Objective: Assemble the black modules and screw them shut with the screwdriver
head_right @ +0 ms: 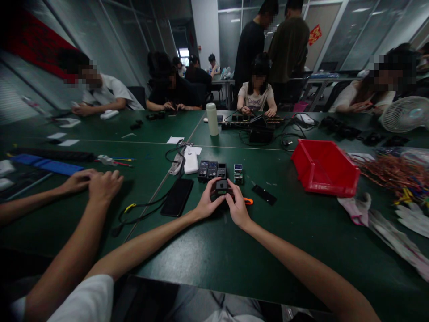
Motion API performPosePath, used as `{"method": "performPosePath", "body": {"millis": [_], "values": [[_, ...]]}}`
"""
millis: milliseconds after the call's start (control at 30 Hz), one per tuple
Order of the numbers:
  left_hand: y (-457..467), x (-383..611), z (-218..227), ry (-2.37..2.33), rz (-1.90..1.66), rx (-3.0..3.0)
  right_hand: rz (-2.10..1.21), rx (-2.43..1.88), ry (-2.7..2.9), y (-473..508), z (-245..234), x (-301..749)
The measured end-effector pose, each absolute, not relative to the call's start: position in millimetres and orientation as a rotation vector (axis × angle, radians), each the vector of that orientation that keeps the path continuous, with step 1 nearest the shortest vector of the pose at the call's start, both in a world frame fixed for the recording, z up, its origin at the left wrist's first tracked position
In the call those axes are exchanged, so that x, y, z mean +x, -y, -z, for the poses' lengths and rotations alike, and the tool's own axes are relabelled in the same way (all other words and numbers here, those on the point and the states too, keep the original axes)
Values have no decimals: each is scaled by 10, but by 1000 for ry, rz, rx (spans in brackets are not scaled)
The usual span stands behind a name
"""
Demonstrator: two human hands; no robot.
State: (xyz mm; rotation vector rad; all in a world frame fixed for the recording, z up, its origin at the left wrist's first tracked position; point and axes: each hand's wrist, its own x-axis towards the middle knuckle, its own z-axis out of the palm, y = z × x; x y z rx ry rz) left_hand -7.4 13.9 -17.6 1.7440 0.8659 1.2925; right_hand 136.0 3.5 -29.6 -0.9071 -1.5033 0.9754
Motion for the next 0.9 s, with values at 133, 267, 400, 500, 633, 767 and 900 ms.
{"method": "performPosePath", "body": {"millis": [133, 267, 400, 500, 633, 767, 900], "values": [[-148, -79, 168, -861, -1288, 1730, -984, -905, 1483, -35, 284, 1343], [-145, -85, 159, -865, -1281, 1746, -967, -907, 1437, -27, 271, 1332], [-127, -87, 137, -883, -1258, 1785, -928, -931, 1398, -2, 248, 1337], [-109, -80, 117, -858, -1215, 1780, -898, -946, 1381, 18, 242, 1341], [-109, -56, 128, -755, -1164, 1730, -835, -956, 1340, 27, 242, 1338], [-144, -38, 196, -743, -1072, 1673, -815, -930, 1315, 23, 232, 1335], [-175, -44, 241, -838, -1085, 1616, -849, -910, 1331, 17, 234, 1332]]}}
